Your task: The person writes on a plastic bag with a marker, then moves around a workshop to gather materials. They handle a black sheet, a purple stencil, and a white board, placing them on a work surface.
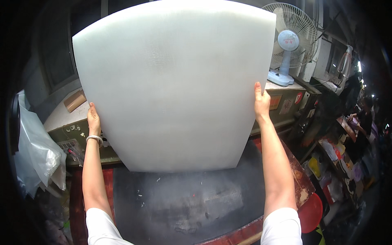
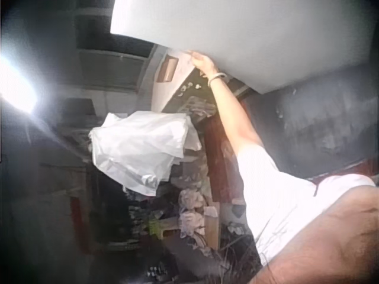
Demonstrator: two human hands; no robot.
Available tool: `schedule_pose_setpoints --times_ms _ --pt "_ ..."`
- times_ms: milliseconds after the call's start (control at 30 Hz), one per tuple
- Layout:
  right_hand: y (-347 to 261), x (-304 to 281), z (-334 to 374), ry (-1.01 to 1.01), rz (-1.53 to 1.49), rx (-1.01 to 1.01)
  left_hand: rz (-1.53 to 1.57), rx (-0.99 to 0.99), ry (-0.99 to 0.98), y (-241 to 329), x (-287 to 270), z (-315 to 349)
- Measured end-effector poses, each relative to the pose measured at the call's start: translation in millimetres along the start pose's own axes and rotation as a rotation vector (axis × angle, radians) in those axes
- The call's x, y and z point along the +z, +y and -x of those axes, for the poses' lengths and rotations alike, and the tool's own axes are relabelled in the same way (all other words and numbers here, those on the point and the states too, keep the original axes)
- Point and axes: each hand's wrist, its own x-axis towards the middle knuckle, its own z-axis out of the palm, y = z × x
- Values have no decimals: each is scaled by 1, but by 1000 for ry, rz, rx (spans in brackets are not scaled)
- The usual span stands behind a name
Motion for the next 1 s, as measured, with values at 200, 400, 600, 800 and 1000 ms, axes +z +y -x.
schedule_pose_setpoints --times_ms 200,400,600,800,1000 --pt "9 4 -3 45 10 -134 -41 28 31 -13 0 -6" --pt "17 -1 0 66 11 -138 -90 107 105 -13 -1 1" --pt "-11 -21 34 48 -99 -180 -87 280 298 -19 -21 21" --pt "-63 -41 106 114 -358 -177 38 -55 566 12 -51 55" --pt "-160 -91 167 207 -264 -218 -48 162 360 84 -58 48"
